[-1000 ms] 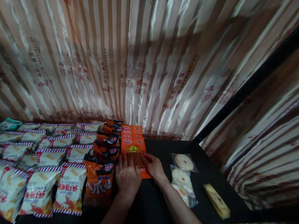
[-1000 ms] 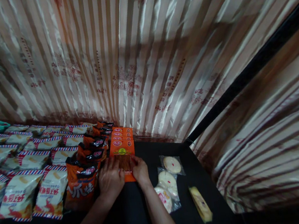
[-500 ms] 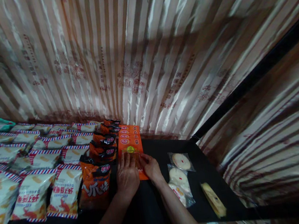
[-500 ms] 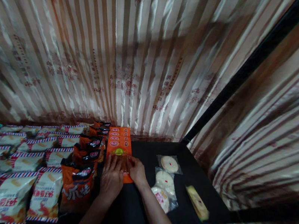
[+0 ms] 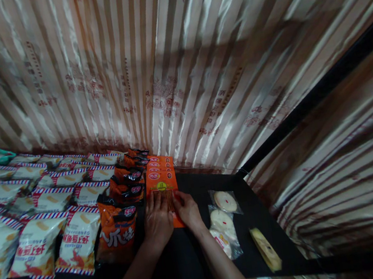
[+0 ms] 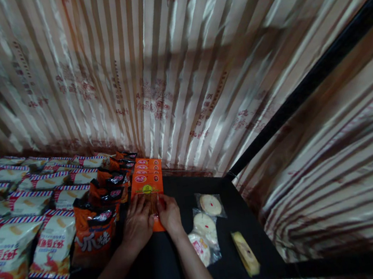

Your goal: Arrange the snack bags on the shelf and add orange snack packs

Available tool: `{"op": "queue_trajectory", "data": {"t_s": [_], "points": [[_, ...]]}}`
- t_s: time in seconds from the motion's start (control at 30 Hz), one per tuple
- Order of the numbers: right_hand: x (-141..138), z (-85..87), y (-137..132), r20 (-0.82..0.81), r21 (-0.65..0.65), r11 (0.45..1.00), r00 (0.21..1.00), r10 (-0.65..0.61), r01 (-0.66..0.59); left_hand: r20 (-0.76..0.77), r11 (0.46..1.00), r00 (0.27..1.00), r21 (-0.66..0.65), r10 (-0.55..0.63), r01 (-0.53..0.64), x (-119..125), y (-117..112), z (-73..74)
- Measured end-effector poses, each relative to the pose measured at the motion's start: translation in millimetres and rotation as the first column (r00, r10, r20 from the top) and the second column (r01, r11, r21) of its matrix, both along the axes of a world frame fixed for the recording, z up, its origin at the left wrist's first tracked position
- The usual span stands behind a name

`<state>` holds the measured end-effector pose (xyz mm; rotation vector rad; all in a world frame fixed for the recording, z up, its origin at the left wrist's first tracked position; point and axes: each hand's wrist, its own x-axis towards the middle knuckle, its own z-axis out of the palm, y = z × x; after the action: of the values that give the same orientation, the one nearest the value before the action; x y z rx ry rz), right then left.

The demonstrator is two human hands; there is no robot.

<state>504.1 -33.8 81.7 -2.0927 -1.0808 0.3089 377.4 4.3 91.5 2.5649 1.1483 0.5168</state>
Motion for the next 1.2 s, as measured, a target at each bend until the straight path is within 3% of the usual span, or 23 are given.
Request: {"op": "queue_trajectory", "data": {"t_s": [0.37,0.5,0.67,0.8,1.0,1.2], "points": [[-15,22.7,-8,0.180,-0.136,0.990,0.982,0.052,-0.028,0.017,1.000,1.000,-0.006,-0.002,0.002,0,-1,-0.3],[-16,21.9,-8,0.256,-0.181,0.983,0.966,0.038,0.009,0.011,1.000,1.000,0.007,-0.009,0.009,1,0,-2.3],[-10,15.1,1,0.347,-0.109,0.994,0.936,0.055,-0.018,0.000,1.000,1.000,0.006,-0.004,0.004,1,0,-4.7],[-2,14.3,19,0.358,-0.108,0.989,0.924,0.135,-0.102,0.006,1.000,1.000,0.011,0.011,-0.011,1,0,-6.3],[-3,20.0,46,0.317,-0.220,0.961,0.920,0.231,-0.166,-0.033,0.999,0.999,-0.051,-0.003,0.001,0,-1,-1.5],[-6,22.6,56,0.263,-0.316,0.929,0.923,0.282,-0.193,-0.105,0.992,0.994,-0.122,-0.003,-0.010,-1,-3,2.2]]}}
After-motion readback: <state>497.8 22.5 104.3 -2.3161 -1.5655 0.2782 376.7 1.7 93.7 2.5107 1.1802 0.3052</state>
